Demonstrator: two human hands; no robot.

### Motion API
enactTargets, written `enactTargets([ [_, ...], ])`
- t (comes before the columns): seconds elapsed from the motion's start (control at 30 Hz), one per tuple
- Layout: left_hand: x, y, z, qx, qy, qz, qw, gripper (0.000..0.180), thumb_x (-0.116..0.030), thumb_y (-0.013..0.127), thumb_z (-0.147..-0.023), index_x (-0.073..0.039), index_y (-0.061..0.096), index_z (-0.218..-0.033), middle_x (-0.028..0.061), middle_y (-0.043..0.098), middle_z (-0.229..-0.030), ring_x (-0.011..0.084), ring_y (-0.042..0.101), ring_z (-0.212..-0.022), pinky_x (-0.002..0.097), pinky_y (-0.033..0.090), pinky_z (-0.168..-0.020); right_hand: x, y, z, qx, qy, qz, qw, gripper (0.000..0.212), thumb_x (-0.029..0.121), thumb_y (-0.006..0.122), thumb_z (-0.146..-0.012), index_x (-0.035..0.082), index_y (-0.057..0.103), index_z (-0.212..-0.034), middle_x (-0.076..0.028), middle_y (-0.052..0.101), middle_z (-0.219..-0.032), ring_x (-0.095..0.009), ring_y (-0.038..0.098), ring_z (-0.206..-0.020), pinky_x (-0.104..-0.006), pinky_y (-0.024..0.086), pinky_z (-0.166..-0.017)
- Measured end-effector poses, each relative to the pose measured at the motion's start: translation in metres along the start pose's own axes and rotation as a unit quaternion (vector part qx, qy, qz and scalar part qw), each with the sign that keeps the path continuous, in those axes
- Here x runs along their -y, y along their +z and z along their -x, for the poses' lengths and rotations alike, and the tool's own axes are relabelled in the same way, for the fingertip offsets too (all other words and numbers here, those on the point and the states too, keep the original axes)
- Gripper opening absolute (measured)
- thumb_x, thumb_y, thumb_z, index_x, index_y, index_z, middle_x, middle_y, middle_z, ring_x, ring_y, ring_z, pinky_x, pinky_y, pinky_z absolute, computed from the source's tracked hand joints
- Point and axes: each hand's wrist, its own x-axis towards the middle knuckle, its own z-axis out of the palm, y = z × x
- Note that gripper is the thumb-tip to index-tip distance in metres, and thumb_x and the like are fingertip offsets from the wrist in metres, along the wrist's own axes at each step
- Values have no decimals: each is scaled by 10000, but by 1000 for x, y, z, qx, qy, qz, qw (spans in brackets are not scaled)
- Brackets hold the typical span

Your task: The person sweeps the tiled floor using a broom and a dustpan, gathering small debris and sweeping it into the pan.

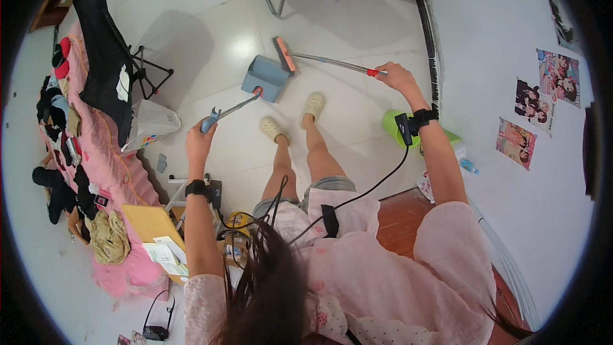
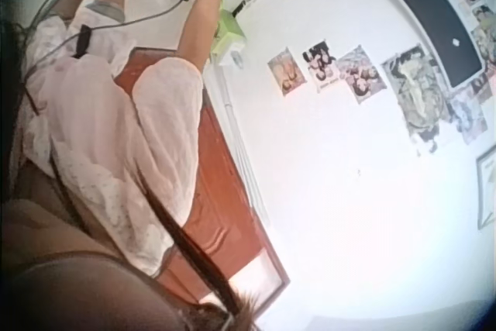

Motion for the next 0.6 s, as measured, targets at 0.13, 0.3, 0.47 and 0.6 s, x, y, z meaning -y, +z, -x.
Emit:
enactTargets([
  [0.13, -11, 4, -13, 3, 29, -20, 999, 316, -334, 606, -741, -127, 627, -979, 158, 610, -764, 335, 585, -725, 387, 459, -614, -32, -23, 13, -112, -1, 25, 993, 381, 413, 580, -745, 133, 602, -1004, -136, 590, -993, -298, 564, -918, -392, 448, -782],
  [0.3, -26, 2, -22, 26, 61, -90, 994, 322, -345, 601, -742, -145, 616, -994, 147, 614, -764, 328, 584, -733, 405, 466, -630, -21, -54, 20, -146, 14, 86, 986, 376, 401, 563, -766, 68, 599, -935, -153, 610, -851, -324, 587, -798, -414, 460, -705],
  [0.47, -34, -2, -37, 46, 80, -106, 990, 311, -331, 596, -742, -147, 612, -991, 141, 618, -780, 321, 586, -746, 399, 470, -646, 3, -40, -4, -214, -11, 183, 959, 249, 271, 520, -803, 47, 598, -880, -154, 615, -787, -309, 606, -753, -401, 478, -645],
  [0.6, -67, -5, -49, 74, 77, -124, 987, 292, -306, 592, -740, -144, 613, -981, 137, 620, -811, 311, 588, -758, 397, 471, -660, 22, -19, -39, -175, 7, 209, 962, 180, 158, 476, -802, 47, 605, -858, -155, 617, -804, -294, 617, -775, -392, 492, -640],
])
